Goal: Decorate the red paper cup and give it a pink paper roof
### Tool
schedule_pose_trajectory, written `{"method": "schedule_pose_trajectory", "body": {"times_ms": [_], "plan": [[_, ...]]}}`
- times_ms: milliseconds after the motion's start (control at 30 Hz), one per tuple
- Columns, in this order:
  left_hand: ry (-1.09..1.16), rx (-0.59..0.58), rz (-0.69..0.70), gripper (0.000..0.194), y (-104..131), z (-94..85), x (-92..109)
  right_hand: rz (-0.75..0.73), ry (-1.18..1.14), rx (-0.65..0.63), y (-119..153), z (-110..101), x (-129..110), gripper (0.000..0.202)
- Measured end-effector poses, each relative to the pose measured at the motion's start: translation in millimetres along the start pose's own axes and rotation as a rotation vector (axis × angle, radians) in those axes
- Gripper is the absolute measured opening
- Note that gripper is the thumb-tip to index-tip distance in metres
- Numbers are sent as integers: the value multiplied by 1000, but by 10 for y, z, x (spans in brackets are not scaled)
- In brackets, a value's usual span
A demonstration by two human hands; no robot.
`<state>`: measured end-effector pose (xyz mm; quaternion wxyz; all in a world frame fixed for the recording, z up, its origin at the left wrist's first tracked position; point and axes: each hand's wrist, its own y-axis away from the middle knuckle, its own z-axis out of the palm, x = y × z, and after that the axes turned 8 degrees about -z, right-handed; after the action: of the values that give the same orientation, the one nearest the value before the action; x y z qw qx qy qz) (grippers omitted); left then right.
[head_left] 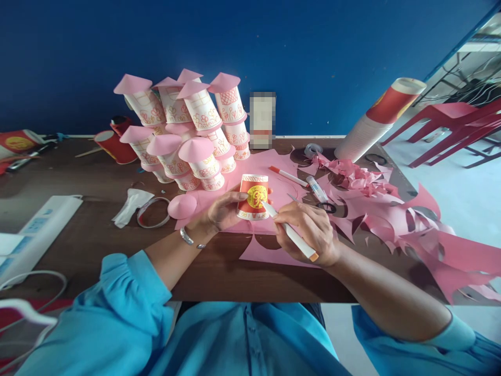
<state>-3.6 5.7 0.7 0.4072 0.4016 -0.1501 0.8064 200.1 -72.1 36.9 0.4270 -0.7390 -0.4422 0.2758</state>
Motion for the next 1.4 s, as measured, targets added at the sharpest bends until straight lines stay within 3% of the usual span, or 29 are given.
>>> {"method": "schedule_pose_trajectory", "body": {"times_ms": [133,300,467,700,967,1400], "plan": [[-18,37,-3,52,23,-58,-33,14,2,-2,5,-3,4,27],[-94,149,48,38,75,-192,-129,-14,-3,-5,-3,-14,4,27],[-35,105,19,50,31,-131,-101,-19,20,2,-2,-13,8,20],[16,83,29,46,11,7,-14,-21,20,10,-6,-12,5,23],[101,59,-1,48,-8,-16,-18,-5,10,-8,22,-2,11,32],[73,81,17,46,-6,-15,-2,-6,3,-21,52,2,28,29]]}}
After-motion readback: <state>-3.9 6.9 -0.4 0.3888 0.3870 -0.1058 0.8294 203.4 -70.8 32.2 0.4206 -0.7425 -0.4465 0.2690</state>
